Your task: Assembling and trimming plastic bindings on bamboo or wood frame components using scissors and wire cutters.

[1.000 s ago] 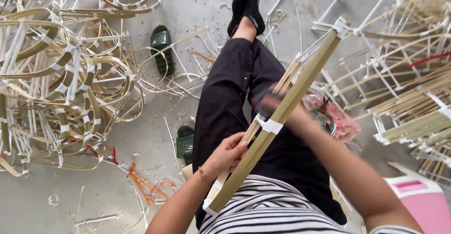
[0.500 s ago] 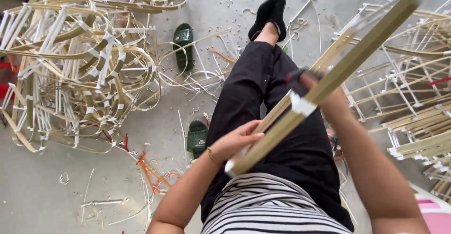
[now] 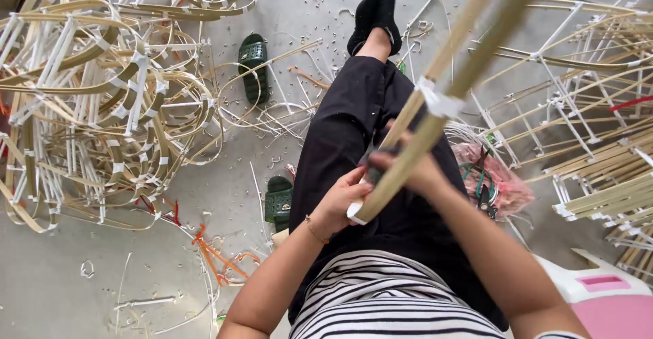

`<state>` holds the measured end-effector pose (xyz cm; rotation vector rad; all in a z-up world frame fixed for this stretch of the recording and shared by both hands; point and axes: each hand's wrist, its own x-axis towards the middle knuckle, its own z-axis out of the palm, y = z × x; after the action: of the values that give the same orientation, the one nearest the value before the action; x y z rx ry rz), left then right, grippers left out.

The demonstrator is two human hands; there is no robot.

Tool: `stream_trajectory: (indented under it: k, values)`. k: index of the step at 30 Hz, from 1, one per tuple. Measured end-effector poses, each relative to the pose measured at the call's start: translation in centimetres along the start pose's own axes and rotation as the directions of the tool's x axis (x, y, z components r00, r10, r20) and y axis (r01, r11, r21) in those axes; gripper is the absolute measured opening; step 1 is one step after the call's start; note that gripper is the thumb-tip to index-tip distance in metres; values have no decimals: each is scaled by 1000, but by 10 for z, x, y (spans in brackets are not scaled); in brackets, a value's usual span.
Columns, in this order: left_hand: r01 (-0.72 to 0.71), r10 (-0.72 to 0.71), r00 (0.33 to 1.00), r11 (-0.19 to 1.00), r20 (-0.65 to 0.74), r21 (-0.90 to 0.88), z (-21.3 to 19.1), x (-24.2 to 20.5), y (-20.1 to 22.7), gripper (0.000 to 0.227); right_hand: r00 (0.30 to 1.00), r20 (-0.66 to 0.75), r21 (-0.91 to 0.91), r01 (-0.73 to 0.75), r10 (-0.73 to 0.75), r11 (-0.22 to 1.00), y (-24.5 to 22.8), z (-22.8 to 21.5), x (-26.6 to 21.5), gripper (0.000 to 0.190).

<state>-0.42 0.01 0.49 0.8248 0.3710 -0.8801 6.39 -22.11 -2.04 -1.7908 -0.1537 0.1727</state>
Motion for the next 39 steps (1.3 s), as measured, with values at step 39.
stream_trajectory:
  k: [39]
  values:
    - [-45,38,998,985,-43,-169,3,1,-19,32,911,-16,-310,387,-411,869,-33,17,-19,66]
